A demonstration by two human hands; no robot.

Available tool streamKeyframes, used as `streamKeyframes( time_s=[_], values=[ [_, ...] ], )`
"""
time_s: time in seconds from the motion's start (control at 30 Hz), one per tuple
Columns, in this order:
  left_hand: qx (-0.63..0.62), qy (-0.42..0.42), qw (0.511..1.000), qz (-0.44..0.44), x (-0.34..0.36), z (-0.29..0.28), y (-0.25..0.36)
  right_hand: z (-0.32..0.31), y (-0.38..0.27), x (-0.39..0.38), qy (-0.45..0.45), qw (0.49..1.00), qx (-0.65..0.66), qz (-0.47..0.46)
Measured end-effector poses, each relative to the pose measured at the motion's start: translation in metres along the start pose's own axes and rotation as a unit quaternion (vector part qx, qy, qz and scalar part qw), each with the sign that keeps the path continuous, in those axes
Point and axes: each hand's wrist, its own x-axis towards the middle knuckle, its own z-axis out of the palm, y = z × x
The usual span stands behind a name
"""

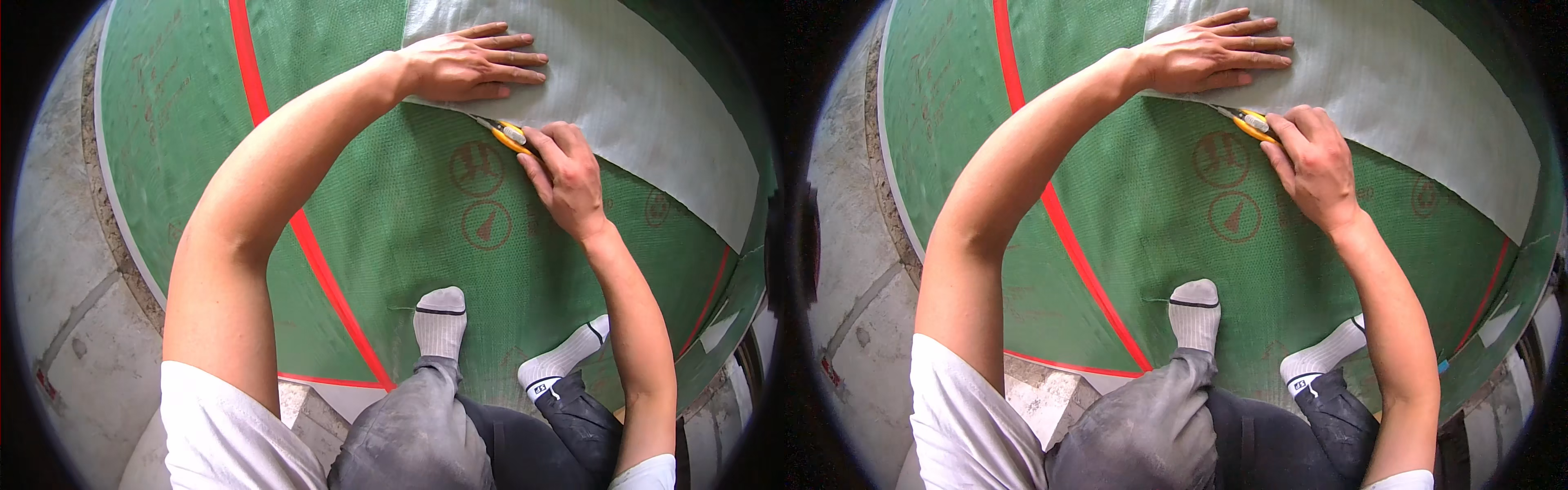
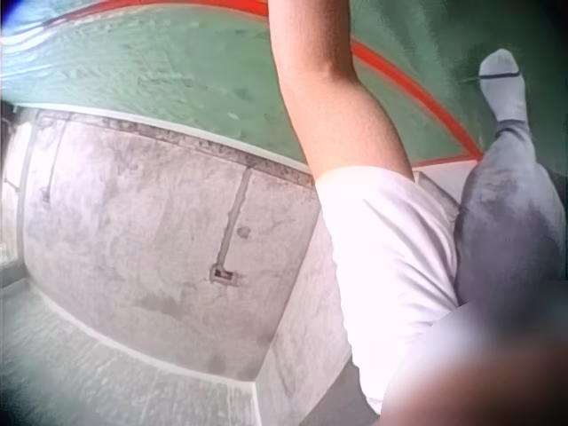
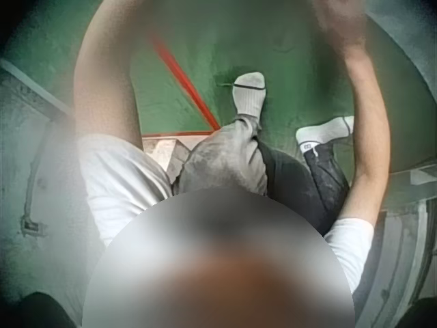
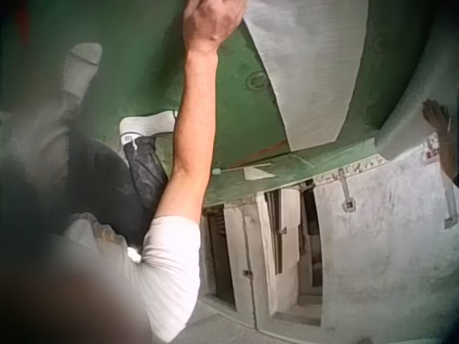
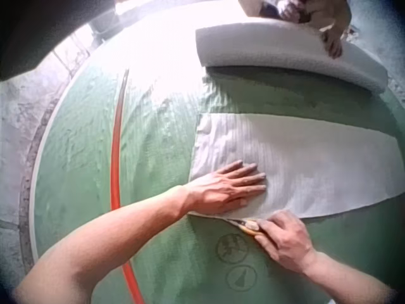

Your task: Measure and cut a piece of flooring underlayment using a measuring tape and utility knife on a protected floor surface.

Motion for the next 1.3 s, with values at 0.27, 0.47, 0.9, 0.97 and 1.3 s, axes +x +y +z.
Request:
streamKeyframes(
  time_s=[0.27, 0.47, 0.9, 0.97, 1.3],
  values=[
    [-0.02, -0.015, 1.0, -0.017, 0.002, -0.005, 0.007, -0.002, -0.001, -0.004, 0.007, 1.0, -0.015, 0.005],
    [-0.006, -0.017, 1.0, -0.016, 0.003, -0.006, 0.004, 0.007, -0.013, -0.022, 0.007, 0.998, 0.049, 0.042],
    [0.036, 0.018, 0.999, 0.013, 0.002, 0.003, -0.003, 0.0, 0.006, -0.014, 0.004, 0.999, 0.031, 0.01],
    [-0.037, -0.006, 0.999, -0.002, 0.007, -0.005, 0.004, 0.002, 0.007, -0.018, 0.008, 1.0, 0.011, 0.028],
    [-0.06, -0.074, 0.995, -0.011, 0.012, -0.026, 0.008, 0.008, 0.001, -0.014, 0.039, 0.999, -0.012, 0.022]
  ],
)
